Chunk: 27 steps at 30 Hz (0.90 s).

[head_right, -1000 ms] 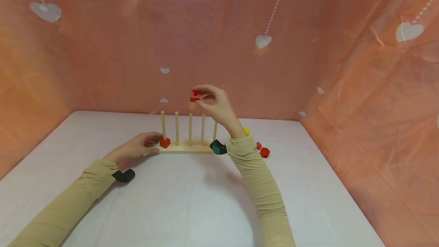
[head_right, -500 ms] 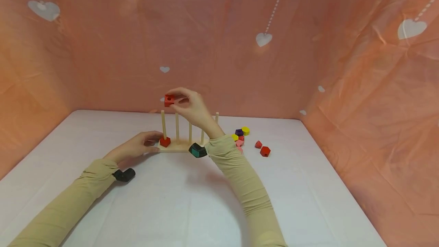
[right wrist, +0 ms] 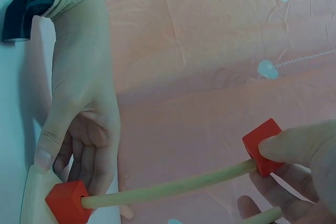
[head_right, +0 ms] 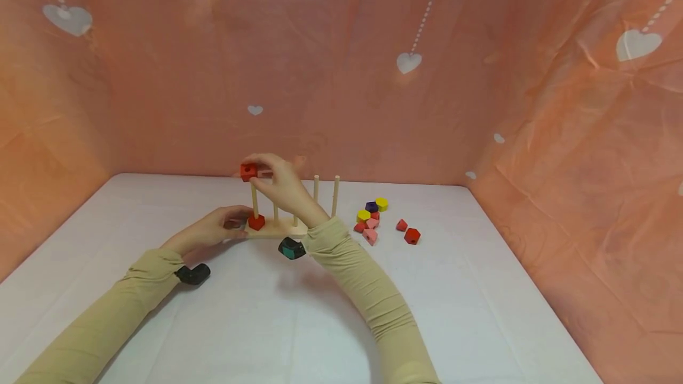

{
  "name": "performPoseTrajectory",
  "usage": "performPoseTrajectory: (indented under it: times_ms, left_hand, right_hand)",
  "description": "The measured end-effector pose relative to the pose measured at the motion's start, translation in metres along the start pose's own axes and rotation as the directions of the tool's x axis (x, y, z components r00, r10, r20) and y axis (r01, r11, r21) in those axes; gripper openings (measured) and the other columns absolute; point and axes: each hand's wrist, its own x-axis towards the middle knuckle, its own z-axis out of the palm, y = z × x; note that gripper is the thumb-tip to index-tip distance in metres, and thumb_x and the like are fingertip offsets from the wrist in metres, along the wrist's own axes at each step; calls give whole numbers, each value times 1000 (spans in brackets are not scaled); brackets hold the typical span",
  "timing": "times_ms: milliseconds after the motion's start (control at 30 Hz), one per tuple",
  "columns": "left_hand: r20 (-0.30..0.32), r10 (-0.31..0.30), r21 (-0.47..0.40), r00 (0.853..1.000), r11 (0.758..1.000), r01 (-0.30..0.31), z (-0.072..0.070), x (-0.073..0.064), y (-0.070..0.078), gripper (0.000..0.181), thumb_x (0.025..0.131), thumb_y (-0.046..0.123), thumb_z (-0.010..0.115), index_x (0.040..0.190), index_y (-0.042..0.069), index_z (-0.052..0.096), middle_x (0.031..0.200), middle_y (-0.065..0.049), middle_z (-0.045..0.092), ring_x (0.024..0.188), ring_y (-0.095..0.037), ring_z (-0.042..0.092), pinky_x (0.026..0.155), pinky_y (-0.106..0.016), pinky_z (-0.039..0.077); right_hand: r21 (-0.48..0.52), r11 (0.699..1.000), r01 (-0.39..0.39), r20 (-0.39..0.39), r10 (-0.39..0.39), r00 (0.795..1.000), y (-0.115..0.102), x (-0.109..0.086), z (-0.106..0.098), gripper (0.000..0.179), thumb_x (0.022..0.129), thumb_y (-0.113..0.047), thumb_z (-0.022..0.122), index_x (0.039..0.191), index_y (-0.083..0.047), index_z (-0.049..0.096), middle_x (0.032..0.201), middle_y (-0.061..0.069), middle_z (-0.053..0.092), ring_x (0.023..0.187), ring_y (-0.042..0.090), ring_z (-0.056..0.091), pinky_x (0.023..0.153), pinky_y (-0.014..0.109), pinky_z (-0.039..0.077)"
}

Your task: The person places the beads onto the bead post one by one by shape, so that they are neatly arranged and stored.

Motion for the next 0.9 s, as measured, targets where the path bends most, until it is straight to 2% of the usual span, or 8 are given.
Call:
performPoseTrajectory:
  times_ms: [167, 333, 400, 500, 667, 900]
  left_hand:
    - [-1, 14, 6, 1000, 1000, -14, 0, 0, 1, 52, 88, 8, 68, 135, -3, 47, 131, -18, 53, 121, -38, 46, 103, -53, 31]
    - [-1, 5, 40, 1000, 999, -5, 0, -1, 2, 57, 89, 12, 68, 138, -4, 43, 136, -21, 49, 123, -41, 44, 104, -53, 31]
    - [-4, -11, 29, 1000, 1000, 11, 1, -2, 3, 57, 89, 11, 68, 138, -3, 44, 137, -20, 48, 124, -40, 44, 104, -53, 31]
    - [2, 17, 36, 1000, 999, -17, 1, -1, 3, 56, 89, 9, 67, 137, -5, 44, 136, -21, 49, 123, -41, 45, 104, -53, 31]
    - [4, 21, 57, 1000, 998, -21, 1, 0, 3, 55, 89, 10, 68, 137, -3, 45, 135, -20, 50, 122, -40, 45, 103, -54, 31]
    - [5, 14, 49, 1000, 999, -14, 0, 3, -1, 53, 88, 10, 69, 135, -1, 48, 133, -17, 52, 120, -36, 48, 103, -52, 33]
  right_hand:
    - [19, 1000, -20, 4, 20, 1000, 1, 1, 0, 35, 89, 6, 61, 124, 3, 58, 120, 14, 60, 101, 21, 63, 85, 26, 49]
    - [48, 994, -100, 27, 99, 995, 3, 0, -1, 34, 90, 3, 61, 124, 2, 58, 116, 13, 62, 99, 21, 64, 82, 26, 50]
    - [51, 990, -131, 40, 129, 991, 5, -1, 1, 33, 90, 3, 61, 123, 2, 58, 114, 14, 63, 99, 21, 63, 81, 27, 50]
    - [28, 985, -170, 43, 168, 985, 10, -4, 4, 32, 90, 1, 62, 122, 0, 59, 113, 12, 63, 99, 20, 63, 80, 26, 50]
    - [11, 980, -201, 19, 201, 979, 18, -11, 12, 35, 90, 0, 63, 124, 0, 57, 111, 12, 63, 98, 21, 63, 80, 24, 50]
    - [137, 967, -216, -27, 222, 975, 27, -18, 22, 45, 86, 5, 66, 124, 3, 43, 115, 17, 60, 101, 28, 62, 84, 26, 50]
